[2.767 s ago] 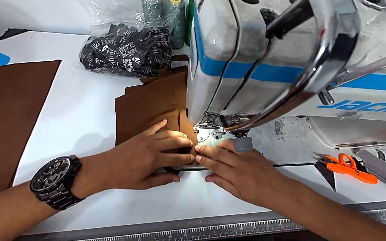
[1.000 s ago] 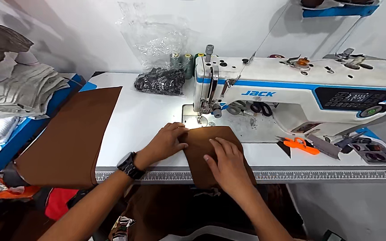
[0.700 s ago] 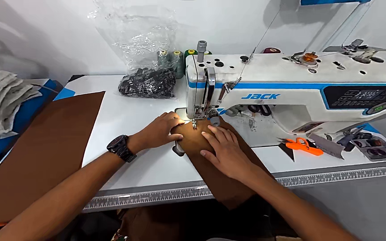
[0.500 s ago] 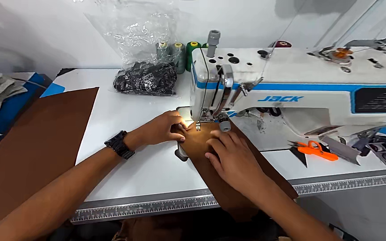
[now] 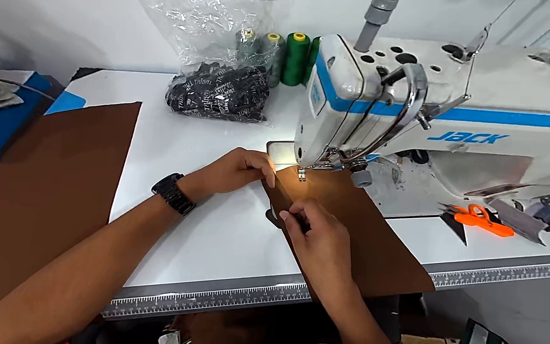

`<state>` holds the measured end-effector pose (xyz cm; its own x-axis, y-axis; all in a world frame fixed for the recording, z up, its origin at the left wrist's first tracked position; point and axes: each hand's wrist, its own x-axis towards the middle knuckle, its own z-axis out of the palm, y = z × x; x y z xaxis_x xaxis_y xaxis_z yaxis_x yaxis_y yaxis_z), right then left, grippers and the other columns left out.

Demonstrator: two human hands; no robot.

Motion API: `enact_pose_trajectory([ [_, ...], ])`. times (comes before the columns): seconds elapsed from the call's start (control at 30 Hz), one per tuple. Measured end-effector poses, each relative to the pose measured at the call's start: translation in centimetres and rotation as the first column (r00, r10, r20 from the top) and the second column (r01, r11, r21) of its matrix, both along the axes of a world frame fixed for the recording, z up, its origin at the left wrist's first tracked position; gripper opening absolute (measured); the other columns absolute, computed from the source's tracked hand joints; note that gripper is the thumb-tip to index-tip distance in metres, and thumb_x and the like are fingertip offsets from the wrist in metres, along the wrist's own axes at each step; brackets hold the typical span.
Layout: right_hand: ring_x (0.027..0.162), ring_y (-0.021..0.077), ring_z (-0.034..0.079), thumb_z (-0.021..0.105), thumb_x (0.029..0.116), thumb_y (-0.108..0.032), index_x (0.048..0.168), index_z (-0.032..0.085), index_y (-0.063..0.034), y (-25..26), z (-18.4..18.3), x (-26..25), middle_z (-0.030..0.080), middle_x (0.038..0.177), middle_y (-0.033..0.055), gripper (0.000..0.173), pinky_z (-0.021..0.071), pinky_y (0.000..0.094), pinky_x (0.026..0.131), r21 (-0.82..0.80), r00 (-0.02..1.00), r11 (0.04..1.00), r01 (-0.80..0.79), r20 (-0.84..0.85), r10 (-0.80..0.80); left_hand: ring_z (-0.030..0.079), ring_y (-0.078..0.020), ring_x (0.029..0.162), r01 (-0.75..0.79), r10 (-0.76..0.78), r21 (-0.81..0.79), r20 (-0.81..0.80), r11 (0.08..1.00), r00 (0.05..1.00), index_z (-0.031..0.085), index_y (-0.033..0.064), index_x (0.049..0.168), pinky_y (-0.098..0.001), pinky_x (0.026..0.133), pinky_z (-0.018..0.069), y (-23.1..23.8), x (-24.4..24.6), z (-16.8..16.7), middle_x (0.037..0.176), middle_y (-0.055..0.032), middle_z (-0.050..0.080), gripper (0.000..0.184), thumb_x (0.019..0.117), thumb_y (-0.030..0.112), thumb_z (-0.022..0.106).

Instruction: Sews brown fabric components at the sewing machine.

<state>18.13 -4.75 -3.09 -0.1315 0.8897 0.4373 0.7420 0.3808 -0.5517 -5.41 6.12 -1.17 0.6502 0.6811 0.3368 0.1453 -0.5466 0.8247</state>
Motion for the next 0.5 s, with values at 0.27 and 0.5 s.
enact_pose_trajectory([
  [0.27, 0.055, 0.0079, 0.055, 0.076, 0.0905, -0.040, 0.099, 0.068, -0.0173, -0.12, 0.15, -0.19, 0.060, 0.068, -0.0077, 0.026, 0.0469, 0.0307, 0.052, -0.023, 0.999, 0.999, 0.043, 0.028, -0.043, 0.067, -0.0075, 0.108, -0.079, 0.070, -0.056, -0.152, 0.995, 0.986, 0.079, 0.0081, 0.109, -0.0219, 0.094, 0.0548, -0.14, -0.16, 0.63, 0.110, -0.0027, 0.073, 0.020, 0.0900, 0.004, 0.074],
  [0.5, 0.055, 0.0048, 0.056, 0.073, 0.0927, -0.041, 0.088, 0.068, -0.0191, -0.34, 0.03, -0.17, 0.060, 0.066, -0.0101, 0.023, 0.0460, 0.0278, 0.050, -0.001, 0.999, 0.999, 0.044, 0.029, -0.044, 0.067, -0.0044, 0.095, -0.051, 0.043, -0.061, -0.119, 0.997, 0.992, 0.081, 0.0087, 0.105, -0.0184, 0.082, 0.0554, 0.36, -0.73, 0.42, 0.099, 0.0004, 0.073, 0.015, 0.0923, 0.008, 0.072],
])
